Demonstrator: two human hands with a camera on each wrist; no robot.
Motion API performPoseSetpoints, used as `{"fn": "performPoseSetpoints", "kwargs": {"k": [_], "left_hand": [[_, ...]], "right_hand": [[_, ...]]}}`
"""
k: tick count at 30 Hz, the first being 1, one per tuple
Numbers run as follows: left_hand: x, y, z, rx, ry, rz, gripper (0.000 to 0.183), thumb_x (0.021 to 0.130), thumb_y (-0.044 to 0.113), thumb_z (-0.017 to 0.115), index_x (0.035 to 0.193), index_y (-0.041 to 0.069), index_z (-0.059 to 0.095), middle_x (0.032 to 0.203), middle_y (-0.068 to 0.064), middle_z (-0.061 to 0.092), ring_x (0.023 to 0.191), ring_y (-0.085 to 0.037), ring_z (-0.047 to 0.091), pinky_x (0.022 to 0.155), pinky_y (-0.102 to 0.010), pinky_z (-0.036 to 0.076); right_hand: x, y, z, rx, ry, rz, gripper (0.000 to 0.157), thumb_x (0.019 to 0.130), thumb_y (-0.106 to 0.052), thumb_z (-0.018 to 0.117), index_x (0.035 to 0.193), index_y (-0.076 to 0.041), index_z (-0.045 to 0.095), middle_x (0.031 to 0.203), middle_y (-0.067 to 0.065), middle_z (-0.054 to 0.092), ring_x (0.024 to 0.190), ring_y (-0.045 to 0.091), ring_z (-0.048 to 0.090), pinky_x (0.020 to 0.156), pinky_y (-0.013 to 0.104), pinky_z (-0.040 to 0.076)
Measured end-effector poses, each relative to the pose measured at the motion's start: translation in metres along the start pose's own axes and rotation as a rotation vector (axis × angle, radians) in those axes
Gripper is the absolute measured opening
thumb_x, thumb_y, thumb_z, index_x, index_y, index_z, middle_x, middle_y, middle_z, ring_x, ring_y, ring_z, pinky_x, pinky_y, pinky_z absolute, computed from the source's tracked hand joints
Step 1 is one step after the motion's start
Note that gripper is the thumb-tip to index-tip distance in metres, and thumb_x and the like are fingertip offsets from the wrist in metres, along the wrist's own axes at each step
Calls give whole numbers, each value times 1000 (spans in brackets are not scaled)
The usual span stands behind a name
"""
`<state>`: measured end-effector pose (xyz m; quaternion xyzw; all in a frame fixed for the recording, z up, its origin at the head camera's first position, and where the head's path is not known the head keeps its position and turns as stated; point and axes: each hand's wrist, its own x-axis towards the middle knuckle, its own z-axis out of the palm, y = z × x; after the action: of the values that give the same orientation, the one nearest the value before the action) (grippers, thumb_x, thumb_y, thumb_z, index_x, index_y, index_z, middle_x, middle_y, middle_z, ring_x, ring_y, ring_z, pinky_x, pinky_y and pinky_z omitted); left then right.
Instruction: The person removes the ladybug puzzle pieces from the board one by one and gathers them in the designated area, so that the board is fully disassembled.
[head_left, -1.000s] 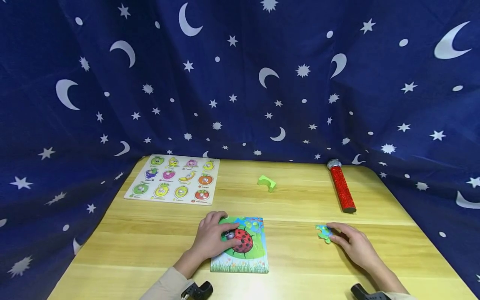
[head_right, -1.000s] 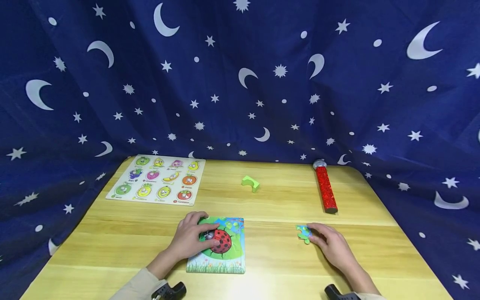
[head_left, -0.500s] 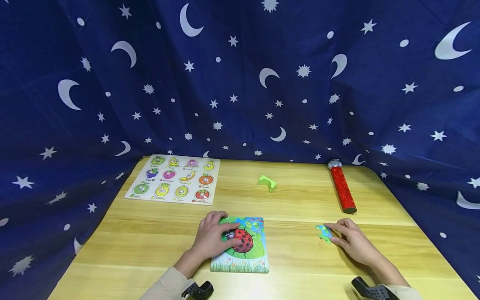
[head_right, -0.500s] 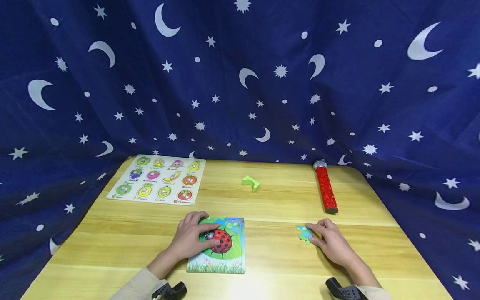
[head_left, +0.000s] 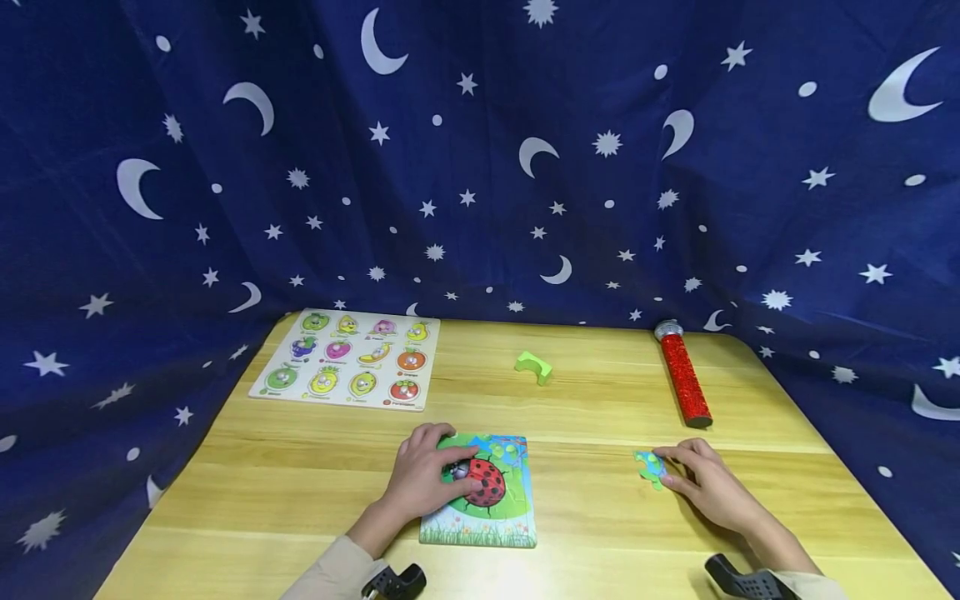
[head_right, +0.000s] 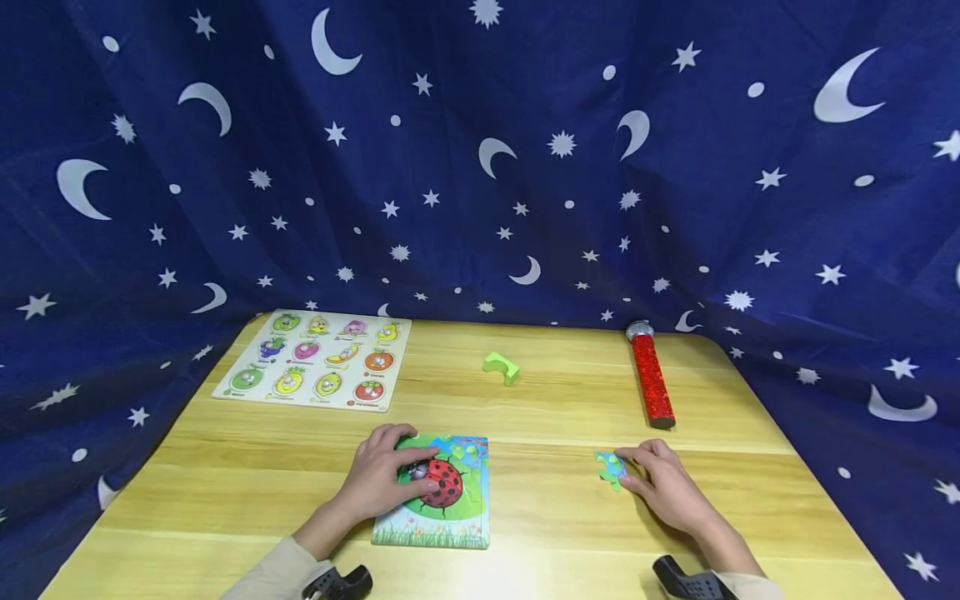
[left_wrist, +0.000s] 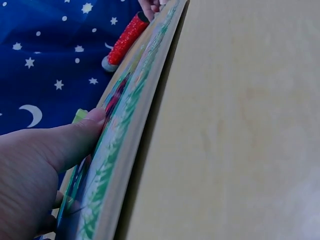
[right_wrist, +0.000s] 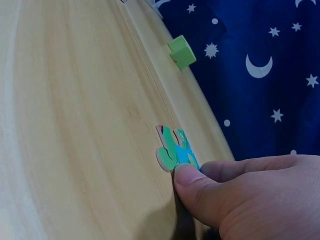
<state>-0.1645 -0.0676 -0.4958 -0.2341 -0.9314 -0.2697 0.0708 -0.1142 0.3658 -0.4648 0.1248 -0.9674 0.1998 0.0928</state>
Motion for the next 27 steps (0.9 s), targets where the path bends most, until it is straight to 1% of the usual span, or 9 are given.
{"fn": "performPoseSetpoints", "kwargs": {"k": [6, 15, 23, 27], "left_hand": [[1, 1, -1, -1, 1, 3, 49, 77, 55, 76, 120, 32, 72, 133, -7, 55, 126, -30, 44, 98, -55, 39], [0, 0, -1, -9, -6, -8, 48, 77, 54, 77, 120, 33, 71, 135, -7, 55, 127, -30, 44, 100, -55, 38], [-1, -1, -2, -15, -8, -6, 51, 77, 55, 76, 122, 32, 70, 136, -6, 55, 130, -31, 44, 103, -56, 38], [-2, -1, -2, -18, -7, 0, 55, 77, 55, 76, 125, 30, 68, 137, -7, 55, 130, -32, 45, 103, -56, 39]], "right_hand": [[1, 1, 0, -8, 4, -8, 34, 84, -9, 75, 117, -7, 69, 100, 0, 54, 86, -1, 43, 70, 21, 41], [1, 0, 0, 11, -44, 33, 34, 87, -10, 73, 120, -7, 68, 102, 1, 54, 86, 0, 44, 70, 21, 41], [1, -2, 1, 14, -29, 23, 34, 86, -10, 73, 120, -7, 68, 101, 2, 54, 87, 0, 44, 70, 21, 42], [0, -3, 2, 14, -34, 40, 33, 87, -11, 72, 120, -7, 68, 102, 2, 54, 87, 0, 44, 70, 21, 41]]}}
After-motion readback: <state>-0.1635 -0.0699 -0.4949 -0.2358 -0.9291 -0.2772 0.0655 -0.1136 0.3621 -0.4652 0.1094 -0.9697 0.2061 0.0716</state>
